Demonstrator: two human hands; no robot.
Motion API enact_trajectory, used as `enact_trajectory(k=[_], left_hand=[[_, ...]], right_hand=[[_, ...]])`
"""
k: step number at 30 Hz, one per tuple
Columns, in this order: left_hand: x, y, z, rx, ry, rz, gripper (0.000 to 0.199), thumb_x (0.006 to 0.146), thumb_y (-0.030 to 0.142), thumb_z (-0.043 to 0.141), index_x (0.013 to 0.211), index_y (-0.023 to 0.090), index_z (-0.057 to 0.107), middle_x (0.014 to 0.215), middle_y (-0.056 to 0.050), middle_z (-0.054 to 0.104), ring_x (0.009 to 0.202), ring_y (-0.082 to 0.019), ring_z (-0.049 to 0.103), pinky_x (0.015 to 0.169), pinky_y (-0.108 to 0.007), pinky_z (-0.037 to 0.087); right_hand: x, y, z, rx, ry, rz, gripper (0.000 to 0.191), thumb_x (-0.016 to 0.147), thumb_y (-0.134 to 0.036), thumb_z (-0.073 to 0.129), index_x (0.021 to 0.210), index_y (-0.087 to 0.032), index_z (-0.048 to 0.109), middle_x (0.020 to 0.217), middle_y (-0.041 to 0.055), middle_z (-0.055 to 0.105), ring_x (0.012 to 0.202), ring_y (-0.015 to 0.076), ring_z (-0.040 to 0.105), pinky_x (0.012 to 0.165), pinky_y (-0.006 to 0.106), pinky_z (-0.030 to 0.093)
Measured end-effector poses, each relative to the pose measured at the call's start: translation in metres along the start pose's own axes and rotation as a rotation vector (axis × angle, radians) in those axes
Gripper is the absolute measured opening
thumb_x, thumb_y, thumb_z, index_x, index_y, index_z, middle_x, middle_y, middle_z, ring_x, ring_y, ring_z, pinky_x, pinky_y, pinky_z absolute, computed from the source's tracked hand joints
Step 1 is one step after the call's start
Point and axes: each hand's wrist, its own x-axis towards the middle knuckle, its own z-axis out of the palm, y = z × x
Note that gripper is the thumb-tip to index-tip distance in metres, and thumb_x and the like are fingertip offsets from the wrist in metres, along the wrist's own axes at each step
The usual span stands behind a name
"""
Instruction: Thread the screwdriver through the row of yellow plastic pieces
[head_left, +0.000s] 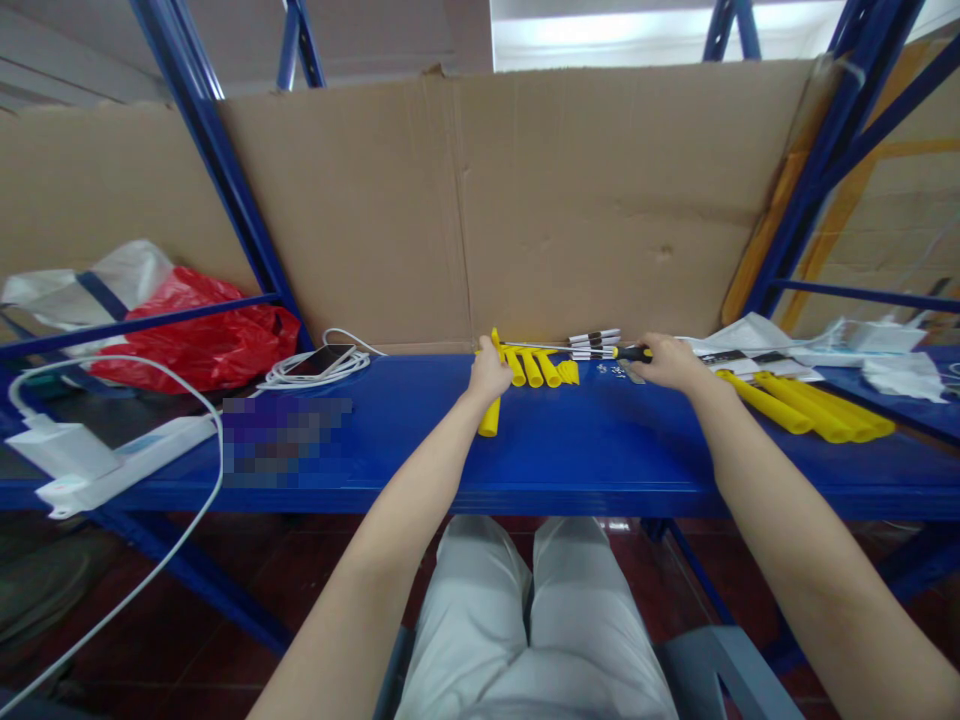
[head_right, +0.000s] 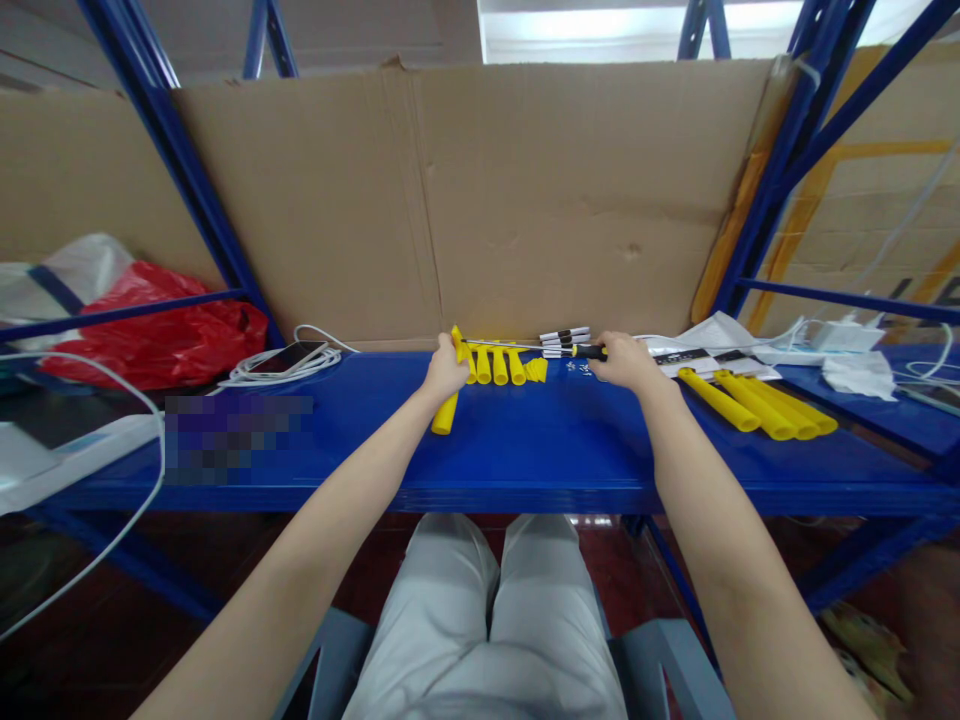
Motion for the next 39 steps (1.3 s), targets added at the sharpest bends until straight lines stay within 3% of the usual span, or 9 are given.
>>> enact_trajectory(k=[8, 14, 24, 28, 31, 34, 39], left_hand=[[0.0, 0.0, 0.0, 0.006, 0.0, -0.004, 0.039, 0.084, 0.005, 0.057, 0.117, 0.021, 0.042, 0.111, -0.016, 0.073, 0.115, -0.028, 0.069, 0.099, -0.039, 0.052], [0.0, -0.001, 0.001, -0.001, -0.004, 0.016, 0.038, 0.084, 0.004, 0.056, 0.115, 0.022, 0.042, 0.113, -0.017, 0.072, 0.117, -0.028, 0.068, 0.099, -0.04, 0.052], [-0.001, 0.001, 0.0, -0.004, -0.012, 0.012, 0.037, 0.084, 0.005, 0.056, 0.114, 0.022, 0.042, 0.114, -0.016, 0.072, 0.116, -0.028, 0.068, 0.099, -0.038, 0.052], [-0.002, 0.001, 0.0, 0.0, -0.016, 0.021, 0.036, 0.085, 0.006, 0.056, 0.114, 0.021, 0.042, 0.116, -0.017, 0.071, 0.117, -0.027, 0.068, 0.099, -0.038, 0.052], [-0.001, 0.001, 0.001, -0.003, -0.006, 0.012, 0.036, 0.085, 0.005, 0.057, 0.114, 0.021, 0.042, 0.115, -0.017, 0.071, 0.116, -0.028, 0.068, 0.098, -0.039, 0.053], [0.0, -0.001, 0.001, -0.002, -0.001, 0.012, 0.038, 0.084, 0.005, 0.057, 0.115, 0.021, 0.043, 0.113, -0.017, 0.072, 0.115, -0.028, 0.069, 0.098, -0.039, 0.053], [0.001, -0.003, 0.002, 0.0, -0.001, 0.017, 0.039, 0.082, 0.004, 0.057, 0.115, 0.021, 0.044, 0.112, -0.017, 0.072, 0.114, -0.029, 0.069, 0.098, -0.04, 0.053]], right_hand=[[0.0, 0.002, 0.001, -0.054, 0.061, -0.006, 0.026, 0.078, -0.042, 0.061, 0.09, -0.022, 0.074, 0.095, 0.0131, 0.069, 0.097, 0.0332, 0.058, 0.082, 0.045, 0.04], [-0.001, -0.001, -0.005, -0.049, 0.081, 0.105, 0.029, 0.08, -0.047, 0.061, 0.091, -0.021, 0.069, 0.088, 0.0132, 0.071, 0.087, 0.0322, 0.063, 0.08, 0.044, 0.041], [-0.006, -0.002, -0.008, -0.031, 0.052, 0.166, 0.046, 0.075, -0.065, 0.066, 0.099, -0.027, 0.077, 0.081, 0.0098, 0.075, 0.079, 0.0316, 0.069, 0.062, 0.036, 0.044], [-0.005, 0.0, -0.009, -0.008, 0.028, 0.172, 0.039, 0.077, -0.058, 0.066, 0.096, -0.025, 0.077, 0.082, 0.0103, 0.075, 0.08, 0.0313, 0.068, 0.062, 0.036, 0.045], [-0.001, 0.006, -0.006, 0.019, 0.05, 0.074, 0.03, 0.079, -0.043, 0.064, 0.097, -0.022, 0.076, 0.088, 0.0117, 0.074, 0.086, 0.0313, 0.067, 0.069, 0.037, 0.047], [0.004, 0.015, 0.0, 0.02, 0.071, 0.007, 0.032, 0.076, -0.032, 0.063, 0.103, -0.018, 0.074, 0.096, 0.0148, 0.073, 0.094, 0.0331, 0.065, 0.078, 0.041, 0.049], [0.005, 0.024, 0.004, 0.051, 0.035, -0.011, 0.033, 0.075, -0.03, 0.065, 0.103, -0.018, 0.074, 0.094, 0.0136, 0.071, 0.09, 0.0328, 0.064, 0.078, 0.042, 0.05]])
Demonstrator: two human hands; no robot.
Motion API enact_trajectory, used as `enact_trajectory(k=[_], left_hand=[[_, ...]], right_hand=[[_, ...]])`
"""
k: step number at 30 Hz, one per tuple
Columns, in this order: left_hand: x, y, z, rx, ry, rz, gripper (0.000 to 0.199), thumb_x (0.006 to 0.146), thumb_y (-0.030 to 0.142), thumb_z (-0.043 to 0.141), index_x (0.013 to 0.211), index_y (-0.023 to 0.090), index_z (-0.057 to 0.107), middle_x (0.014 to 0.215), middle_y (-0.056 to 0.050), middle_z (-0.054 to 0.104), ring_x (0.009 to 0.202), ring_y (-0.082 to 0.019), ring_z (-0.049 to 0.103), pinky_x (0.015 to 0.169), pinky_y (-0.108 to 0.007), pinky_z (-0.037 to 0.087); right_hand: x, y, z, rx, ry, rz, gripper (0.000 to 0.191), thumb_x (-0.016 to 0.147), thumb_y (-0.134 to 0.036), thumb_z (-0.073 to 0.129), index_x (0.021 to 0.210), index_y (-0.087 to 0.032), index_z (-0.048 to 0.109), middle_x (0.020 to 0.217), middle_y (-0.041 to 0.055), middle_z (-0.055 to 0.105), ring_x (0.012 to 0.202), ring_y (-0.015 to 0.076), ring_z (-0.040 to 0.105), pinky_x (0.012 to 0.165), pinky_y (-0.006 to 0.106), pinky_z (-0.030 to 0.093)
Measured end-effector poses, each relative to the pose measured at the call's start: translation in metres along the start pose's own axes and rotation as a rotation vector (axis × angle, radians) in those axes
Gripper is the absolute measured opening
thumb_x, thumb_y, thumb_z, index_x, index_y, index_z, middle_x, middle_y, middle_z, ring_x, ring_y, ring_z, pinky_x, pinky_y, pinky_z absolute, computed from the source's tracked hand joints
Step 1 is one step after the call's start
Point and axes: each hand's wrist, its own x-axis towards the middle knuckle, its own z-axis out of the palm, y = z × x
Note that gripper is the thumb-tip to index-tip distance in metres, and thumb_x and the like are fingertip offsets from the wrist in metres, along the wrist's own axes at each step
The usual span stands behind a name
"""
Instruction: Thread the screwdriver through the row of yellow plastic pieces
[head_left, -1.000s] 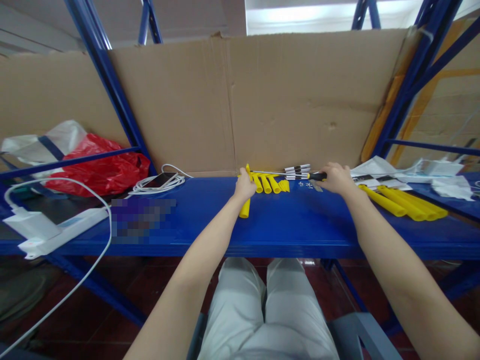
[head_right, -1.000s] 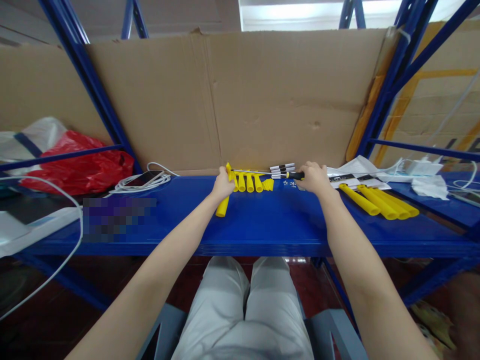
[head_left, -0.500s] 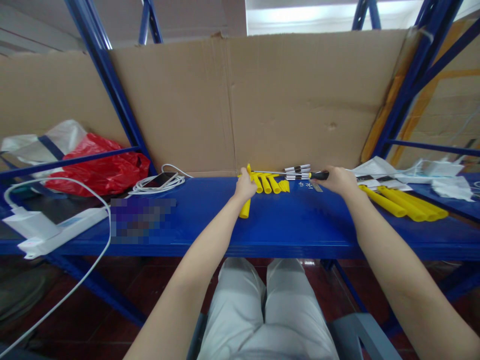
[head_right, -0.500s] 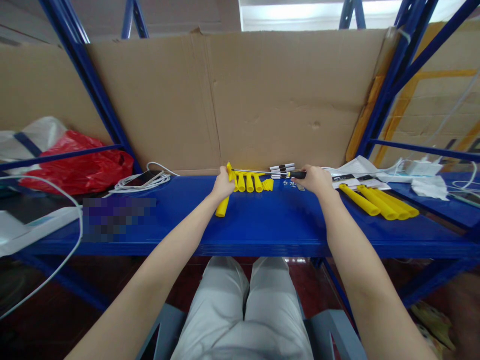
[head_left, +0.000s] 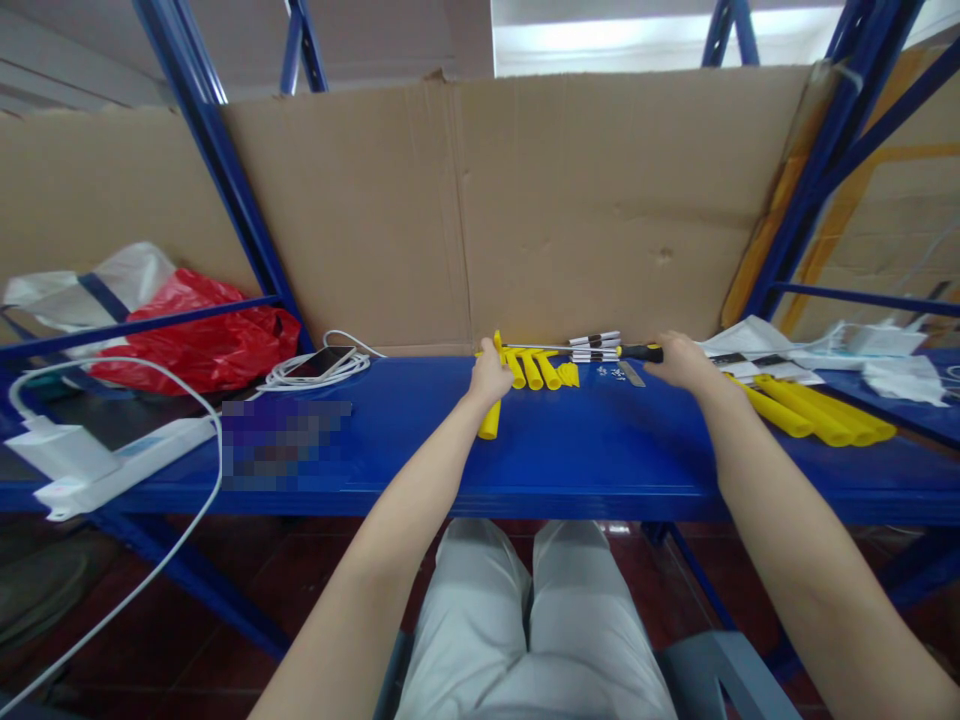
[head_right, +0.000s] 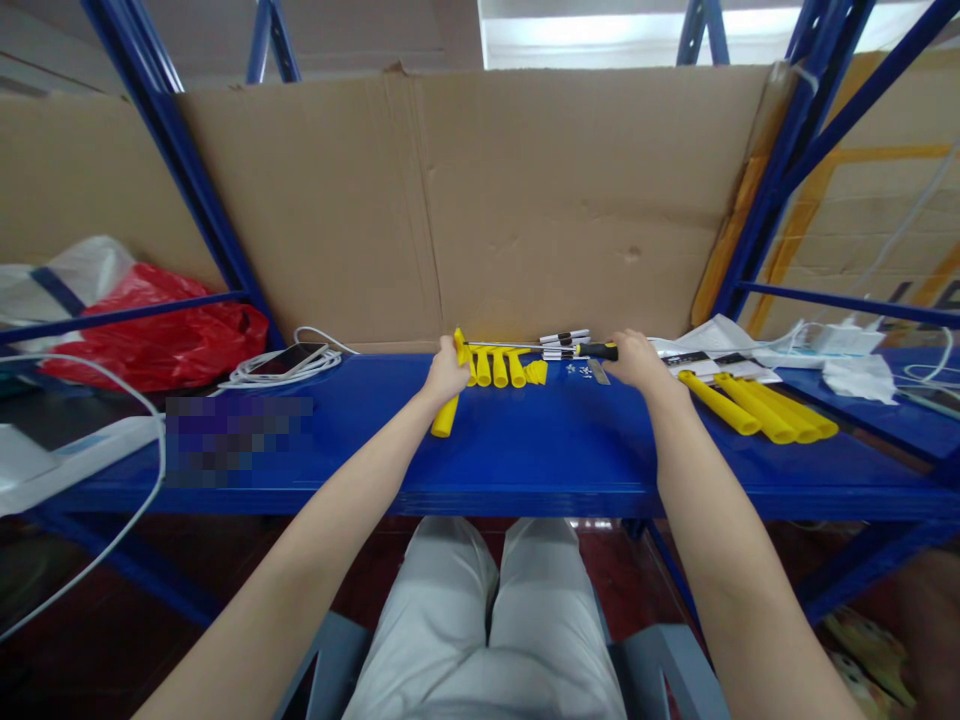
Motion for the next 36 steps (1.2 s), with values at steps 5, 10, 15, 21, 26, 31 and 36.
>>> enact_trajectory(k=[5, 10, 15, 21, 26, 31, 36], left_hand=[[0.0, 0.0, 0.001, -0.011, 0.008, -0.007, 0.04, 0.081, 0.004, 0.058, 0.114, 0.022, 0.043, 0.112, -0.015, 0.073, 0.114, -0.027, 0.069, 0.097, -0.038, 0.053], [0.0, 0.001, 0.0, -0.023, 0.0, 0.006, 0.038, 0.082, 0.003, 0.057, 0.114, 0.021, 0.044, 0.114, -0.017, 0.073, 0.113, -0.028, 0.069, 0.097, -0.039, 0.053], [0.0, 0.001, 0.0, -0.027, 0.002, -0.006, 0.038, 0.083, 0.003, 0.056, 0.113, 0.022, 0.043, 0.115, -0.016, 0.073, 0.114, -0.026, 0.069, 0.097, -0.037, 0.052], [0.001, 0.001, -0.001, -0.032, 0.016, -0.034, 0.042, 0.08, 0.003, 0.058, 0.114, 0.022, 0.044, 0.112, -0.015, 0.073, 0.113, -0.027, 0.07, 0.097, -0.037, 0.053], [0.001, 0.001, -0.002, -0.013, 0.017, -0.032, 0.04, 0.082, 0.003, 0.057, 0.115, 0.021, 0.044, 0.114, -0.016, 0.073, 0.114, -0.027, 0.069, 0.097, -0.038, 0.052], [0.001, 0.0, 0.0, -0.032, 0.014, -0.012, 0.04, 0.082, 0.004, 0.058, 0.115, 0.022, 0.044, 0.115, -0.016, 0.073, 0.114, -0.027, 0.069, 0.098, -0.039, 0.052], [0.001, 0.0, 0.0, -0.023, 0.016, -0.021, 0.04, 0.082, 0.003, 0.058, 0.113, 0.022, 0.044, 0.115, -0.015, 0.072, 0.115, -0.026, 0.069, 0.098, -0.036, 0.052]], right_hand=[[-0.004, -0.005, -0.005, -0.022, -0.031, 0.03, 0.021, 0.074, -0.033, 0.067, 0.087, -0.018, 0.074, 0.09, 0.0129, 0.071, 0.087, 0.0299, 0.066, 0.073, 0.037, 0.049], [-0.005, -0.009, -0.005, -0.052, -0.01, 0.142, 0.025, 0.074, -0.038, 0.068, 0.091, -0.021, 0.072, 0.083, 0.0106, 0.073, 0.077, 0.0283, 0.066, 0.063, 0.034, 0.046], [-0.003, -0.003, 0.001, -0.02, -0.019, 0.133, 0.025, 0.071, -0.036, 0.068, 0.092, -0.023, 0.072, 0.077, 0.007, 0.073, 0.074, 0.0276, 0.067, 0.06, 0.033, 0.045], [-0.002, -0.003, 0.002, 0.08, -0.021, 0.03, 0.034, 0.069, -0.033, 0.065, 0.099, -0.02, 0.072, 0.084, 0.01, 0.073, 0.076, 0.0281, 0.067, 0.063, 0.036, 0.048], [0.0, -0.002, 0.005, 0.069, -0.027, 0.02, 0.025, 0.067, -0.029, 0.064, 0.089, -0.02, 0.069, 0.088, 0.011, 0.07, 0.082, 0.0287, 0.066, 0.069, 0.037, 0.05], [-0.002, -0.001, 0.005, 0.057, -0.014, 0.067, 0.021, 0.067, -0.03, 0.068, 0.086, -0.024, 0.061, 0.081, 0.0084, 0.068, 0.076, 0.0276, 0.064, 0.064, 0.034, 0.046], [-0.005, -0.011, 0.0, 0.036, -0.079, 0.195, 0.029, 0.068, -0.035, 0.071, 0.093, -0.023, 0.062, 0.08, 0.0089, 0.071, 0.074, 0.0288, 0.066, 0.06, 0.033, 0.043]])
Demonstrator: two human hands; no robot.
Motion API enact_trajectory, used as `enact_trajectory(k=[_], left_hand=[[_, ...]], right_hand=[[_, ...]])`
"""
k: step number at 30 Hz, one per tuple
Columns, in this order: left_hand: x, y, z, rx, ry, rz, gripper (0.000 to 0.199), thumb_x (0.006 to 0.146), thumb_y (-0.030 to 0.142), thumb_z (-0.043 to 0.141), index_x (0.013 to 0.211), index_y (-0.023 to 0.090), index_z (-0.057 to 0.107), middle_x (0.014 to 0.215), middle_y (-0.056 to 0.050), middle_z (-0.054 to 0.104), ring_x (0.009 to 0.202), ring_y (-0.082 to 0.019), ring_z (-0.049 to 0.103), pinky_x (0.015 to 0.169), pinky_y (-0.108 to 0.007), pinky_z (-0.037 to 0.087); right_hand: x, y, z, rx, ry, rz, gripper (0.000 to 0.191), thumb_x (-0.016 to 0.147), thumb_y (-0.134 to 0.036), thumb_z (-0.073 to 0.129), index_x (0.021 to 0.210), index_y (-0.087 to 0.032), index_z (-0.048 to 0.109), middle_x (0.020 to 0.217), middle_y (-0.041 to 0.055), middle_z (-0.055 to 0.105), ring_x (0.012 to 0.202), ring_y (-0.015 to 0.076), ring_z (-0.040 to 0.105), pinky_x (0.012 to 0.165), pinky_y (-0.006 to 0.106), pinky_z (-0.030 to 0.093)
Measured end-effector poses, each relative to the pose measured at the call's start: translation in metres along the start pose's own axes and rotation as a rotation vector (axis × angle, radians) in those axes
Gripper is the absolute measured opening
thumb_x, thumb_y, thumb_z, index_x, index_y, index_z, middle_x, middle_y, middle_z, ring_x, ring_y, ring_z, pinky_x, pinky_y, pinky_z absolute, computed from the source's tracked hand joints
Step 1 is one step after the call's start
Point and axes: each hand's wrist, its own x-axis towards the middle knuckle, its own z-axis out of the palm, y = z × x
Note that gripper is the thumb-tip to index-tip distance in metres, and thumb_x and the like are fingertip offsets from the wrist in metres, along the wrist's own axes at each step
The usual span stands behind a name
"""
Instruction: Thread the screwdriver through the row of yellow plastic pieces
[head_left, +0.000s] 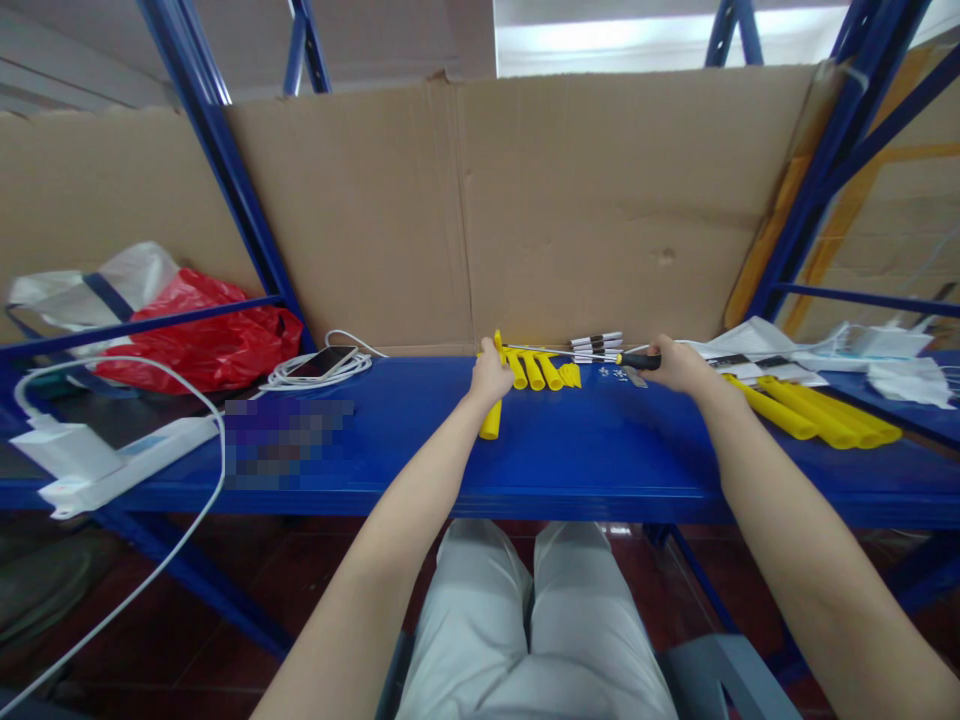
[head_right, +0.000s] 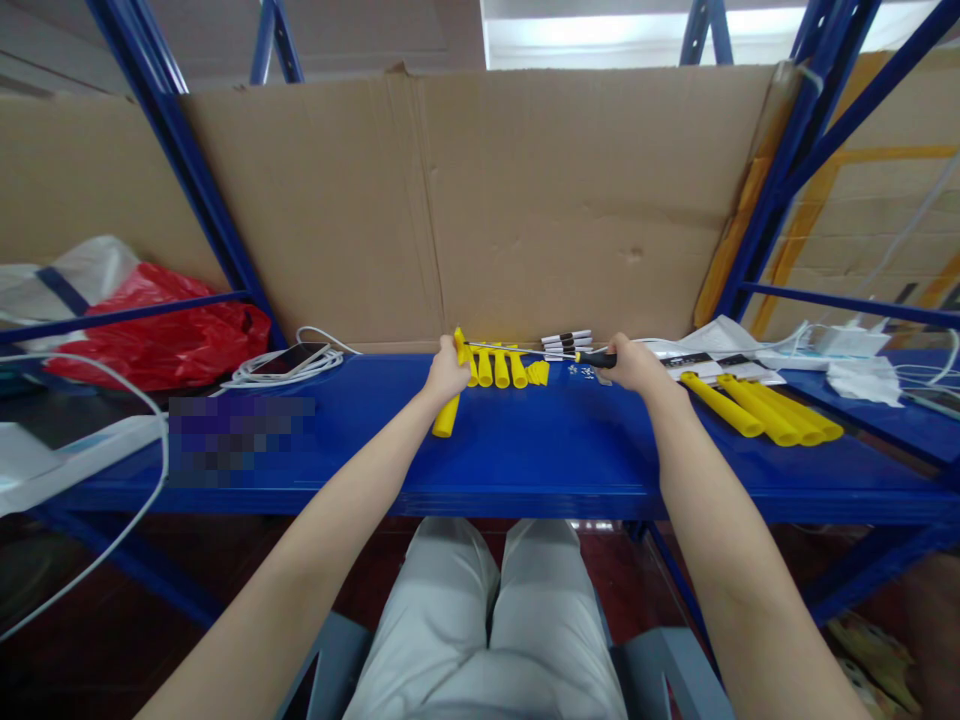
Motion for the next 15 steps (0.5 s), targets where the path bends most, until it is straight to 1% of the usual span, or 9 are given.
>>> enact_trajectory(k=[5, 10, 12, 15], left_hand=[[0.0, 0.001, -0.002, 0.018, -0.007, -0.003, 0.037, 0.083, 0.004, 0.057, 0.114, 0.02, 0.044, 0.116, -0.017, 0.072, 0.114, -0.028, 0.069, 0.097, -0.037, 0.053], [0.0, 0.001, -0.001, 0.019, 0.002, -0.016, 0.039, 0.083, 0.003, 0.057, 0.115, 0.02, 0.045, 0.115, -0.017, 0.072, 0.112, -0.027, 0.07, 0.095, -0.035, 0.053], [0.0, 0.001, -0.001, 0.014, 0.003, -0.006, 0.039, 0.082, 0.003, 0.057, 0.115, 0.02, 0.045, 0.114, -0.016, 0.073, 0.111, -0.026, 0.07, 0.095, -0.035, 0.053], [0.0, 0.0, 0.0, 0.005, 0.001, 0.008, 0.037, 0.083, 0.004, 0.058, 0.113, 0.021, 0.045, 0.114, -0.016, 0.073, 0.111, -0.026, 0.07, 0.094, -0.035, 0.053]], right_hand=[[-0.002, -0.003, -0.003, 0.042, -0.019, -0.092, 0.024, 0.069, -0.03, 0.067, 0.091, -0.022, 0.069, 0.085, 0.009, 0.075, 0.078, 0.0274, 0.068, 0.064, 0.032, 0.045], [0.003, 0.005, 0.003, 0.066, 0.01, -0.191, 0.015, 0.067, -0.032, 0.067, 0.079, -0.022, 0.069, 0.074, 0.0062, 0.072, 0.071, 0.0244, 0.066, 0.059, 0.03, 0.045], [0.005, 0.007, 0.006, 0.058, 0.025, -0.18, 0.017, 0.065, -0.033, 0.069, 0.079, -0.023, 0.067, 0.073, 0.0056, 0.071, 0.071, 0.0243, 0.066, 0.058, 0.03, 0.045], [0.006, 0.009, 0.008, 0.043, 0.019, -0.119, 0.021, 0.064, -0.032, 0.071, 0.082, -0.024, 0.065, 0.075, 0.0062, 0.071, 0.071, 0.0254, 0.066, 0.059, 0.031, 0.045]])
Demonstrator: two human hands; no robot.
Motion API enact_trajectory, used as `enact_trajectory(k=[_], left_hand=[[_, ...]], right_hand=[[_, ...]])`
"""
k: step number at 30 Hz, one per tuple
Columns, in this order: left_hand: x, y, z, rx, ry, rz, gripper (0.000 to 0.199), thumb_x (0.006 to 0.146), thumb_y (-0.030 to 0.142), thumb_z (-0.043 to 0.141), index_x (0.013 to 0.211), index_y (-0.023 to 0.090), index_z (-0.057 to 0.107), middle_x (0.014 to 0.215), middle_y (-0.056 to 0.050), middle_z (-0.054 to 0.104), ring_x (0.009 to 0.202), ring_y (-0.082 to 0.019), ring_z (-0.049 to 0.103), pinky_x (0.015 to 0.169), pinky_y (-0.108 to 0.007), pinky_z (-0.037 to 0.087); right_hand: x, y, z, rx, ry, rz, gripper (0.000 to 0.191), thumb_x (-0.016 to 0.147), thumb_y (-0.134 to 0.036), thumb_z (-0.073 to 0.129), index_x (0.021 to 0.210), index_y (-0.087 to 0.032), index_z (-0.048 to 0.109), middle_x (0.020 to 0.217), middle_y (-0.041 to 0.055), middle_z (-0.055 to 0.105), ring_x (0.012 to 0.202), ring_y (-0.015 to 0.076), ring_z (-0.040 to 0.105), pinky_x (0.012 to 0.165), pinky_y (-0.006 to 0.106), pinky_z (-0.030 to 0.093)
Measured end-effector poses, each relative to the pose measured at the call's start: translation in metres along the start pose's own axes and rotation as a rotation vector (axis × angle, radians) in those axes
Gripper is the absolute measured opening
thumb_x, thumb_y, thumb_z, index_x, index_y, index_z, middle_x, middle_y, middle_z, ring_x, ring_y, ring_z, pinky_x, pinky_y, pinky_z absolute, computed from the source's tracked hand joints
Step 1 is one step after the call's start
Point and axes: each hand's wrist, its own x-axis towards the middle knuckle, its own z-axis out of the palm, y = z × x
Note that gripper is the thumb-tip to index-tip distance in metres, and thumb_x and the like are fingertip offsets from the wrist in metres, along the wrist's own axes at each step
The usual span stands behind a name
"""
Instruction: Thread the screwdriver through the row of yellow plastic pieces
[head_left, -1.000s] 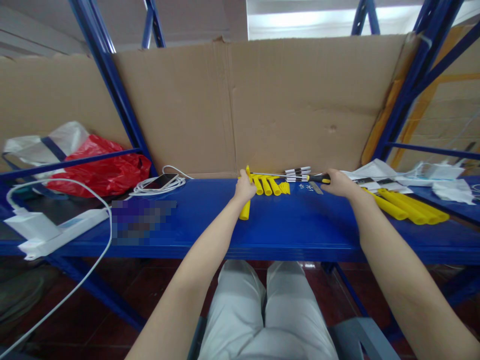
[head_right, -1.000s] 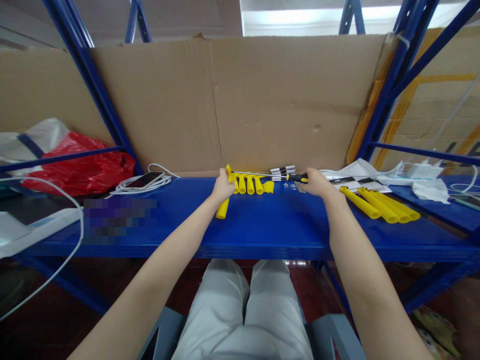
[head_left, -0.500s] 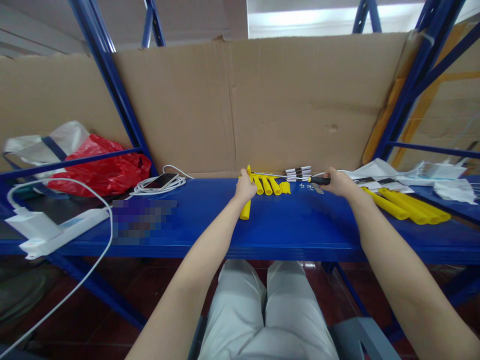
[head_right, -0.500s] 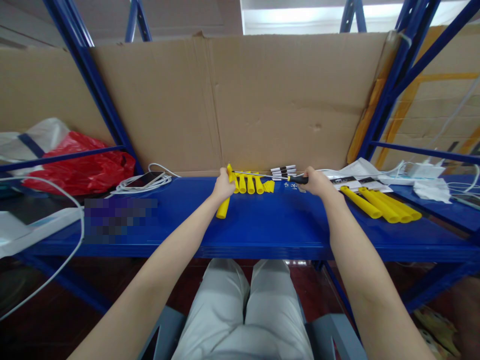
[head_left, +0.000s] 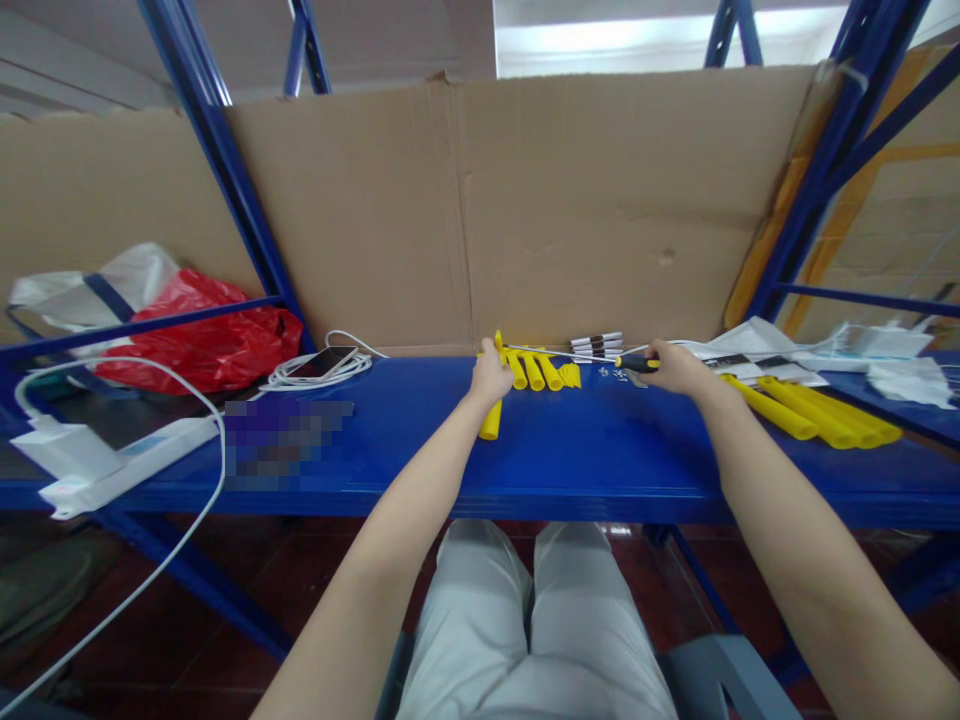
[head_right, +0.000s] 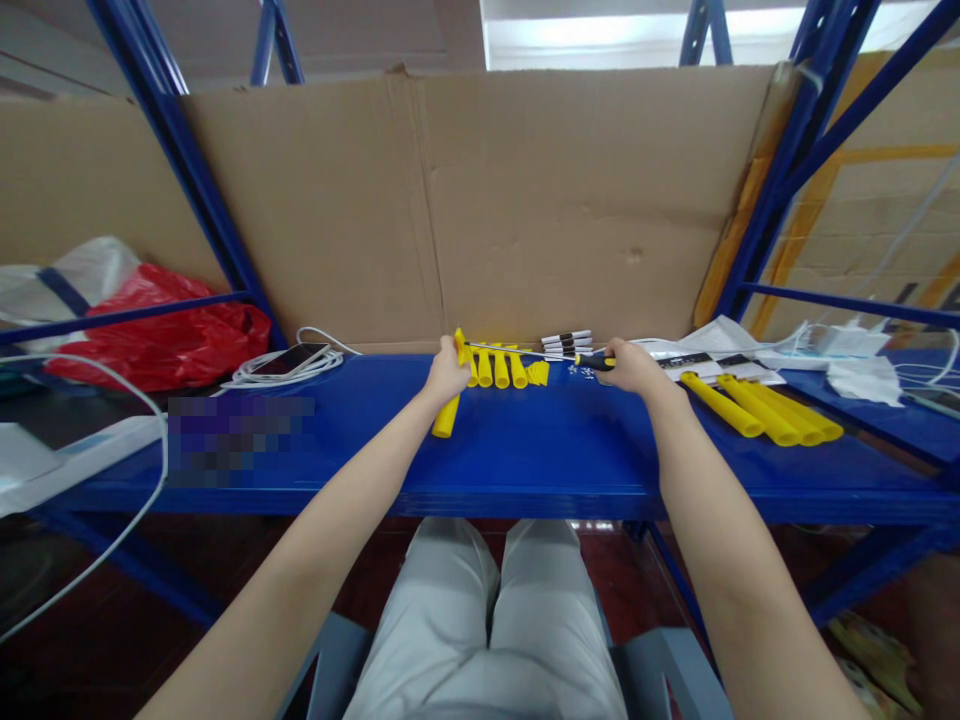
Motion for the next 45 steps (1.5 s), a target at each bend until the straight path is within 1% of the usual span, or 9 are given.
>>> enact_trajectory(k=[3, 9, 13, 19, 25, 34, 37, 40, 45], left_hand=[[0.0, 0.0, 0.0, -0.005, 0.003, -0.004, 0.037, 0.083, 0.004, 0.059, 0.113, 0.021, 0.045, 0.114, -0.016, 0.073, 0.112, -0.027, 0.07, 0.095, -0.036, 0.053], [0.0, 0.0, -0.001, 0.011, 0.007, -0.014, 0.037, 0.083, 0.004, 0.058, 0.113, 0.021, 0.044, 0.111, -0.014, 0.073, 0.11, -0.026, 0.07, 0.095, -0.036, 0.053], [0.001, 0.0, -0.001, 0.014, 0.004, -0.013, 0.036, 0.083, 0.004, 0.057, 0.113, 0.02, 0.044, 0.112, -0.016, 0.073, 0.11, -0.027, 0.07, 0.094, -0.036, 0.053], [0.0, 0.0, 0.001, -0.009, 0.01, -0.002, 0.038, 0.081, 0.002, 0.058, 0.112, 0.021, 0.045, 0.113, -0.016, 0.073, 0.111, -0.027, 0.07, 0.095, -0.037, 0.053], [0.0, -0.001, 0.002, -0.013, 0.004, 0.012, 0.037, 0.082, 0.002, 0.057, 0.112, 0.022, 0.045, 0.111, -0.014, 0.073, 0.112, -0.026, 0.07, 0.096, -0.037, 0.053], [0.001, -0.003, 0.002, -0.006, 0.005, 0.005, 0.038, 0.081, 0.003, 0.056, 0.112, 0.021, 0.044, 0.11, -0.014, 0.073, 0.111, -0.026, 0.07, 0.095, -0.036, 0.053], [0.002, -0.003, 0.002, -0.005, 0.002, 0.007, 0.038, 0.081, 0.003, 0.056, 0.112, 0.022, 0.044, 0.11, -0.013, 0.073, 0.112, -0.025, 0.069, 0.095, -0.035, 0.052], [0.002, -0.003, 0.004, -0.016, 0.002, 0.016, 0.039, 0.081, 0.003, 0.057, 0.112, 0.022, 0.044, 0.11, -0.012, 0.073, 0.112, -0.025, 0.069, 0.096, -0.035, 0.052], [0.002, -0.003, 0.004, -0.023, -0.001, 0.02, 0.038, 0.081, 0.004, 0.057, 0.112, 0.022, 0.044, 0.111, -0.013, 0.072, 0.113, -0.025, 0.069, 0.097, -0.036, 0.052]], right_hand=[[0.0, 0.0, 0.0, -0.003, -0.025, 0.034, 0.025, 0.063, -0.03, 0.072, 0.085, -0.024, 0.064, 0.075, 0.0065, 0.071, 0.072, 0.0259, 0.066, 0.06, 0.031, 0.046], [-0.002, -0.004, -0.004, 0.059, -0.097, -0.031, 0.024, 0.068, -0.035, 0.068, 0.09, -0.024, 0.068, 0.083, 0.0056, 0.074, 0.076, 0.0241, 0.066, 0.065, 0.03, 0.048], [-0.003, -0.008, -0.007, 0.062, -0.149, -0.044, 0.021, 0.07, -0.035, 0.065, 0.086, -0.023, 0.07, 0.08, 0.0046, 0.074, 0.077, 0.0239, 0.067, 0.066, 0.03, 0.047], [-0.002, -0.008, -0.005, 0.035, -0.144, -0.018, 0.019, 0.064, -0.036, 0.07, 0.077, -0.024, 0.063, 0.077, 0.0056, 0.072, 0.076, 0.0261, 0.066, 0.064, 0.032, 0.046], [-0.002, -0.008, -0.002, 0.021, -0.109, 0.034, 0.026, 0.062, -0.038, 0.074, 0.078, -0.026, 0.057, 0.076, 0.0059, 0.07, 0.073, 0.0268, 0.065, 0.061, 0.033, 0.045], [-0.005, -0.014, -0.008, 0.058, -0.187, 0.02, 0.022, 0.071, -0.034, 0.064, 0.09, -0.022, 0.068, 0.09, 0.0088, 0.075, 0.084, 0.0274, 0.068, 0.071, 0.033, 0.049], [-0.004, -0.012, -0.006, 0.026, -0.163, -0.001, 0.019, 0.07, -0.035, 0.065, 0.085, -0.023, 0.068, 0.085, 0.0076, 0.074, 0.083, 0.0273, 0.068, 0.069, 0.032, 0.049], [-0.003, -0.008, -0.003, -0.006, -0.132, -0.019, 0.017, 0.066, -0.035, 0.068, 0.079, -0.025, 0.063, 0.08, 0.0055, 0.072, 0.078, 0.0264, 0.066, 0.065, 0.032, 0.047], [-0.001, -0.003, 0.001, 0.021, -0.113, -0.007, 0.025, 0.063, -0.038, 0.073, 0.08, -0.027, 0.059, 0.073, 0.004, 0.07, 0.072, 0.0256, 0.064, 0.06, 0.032, 0.045]])
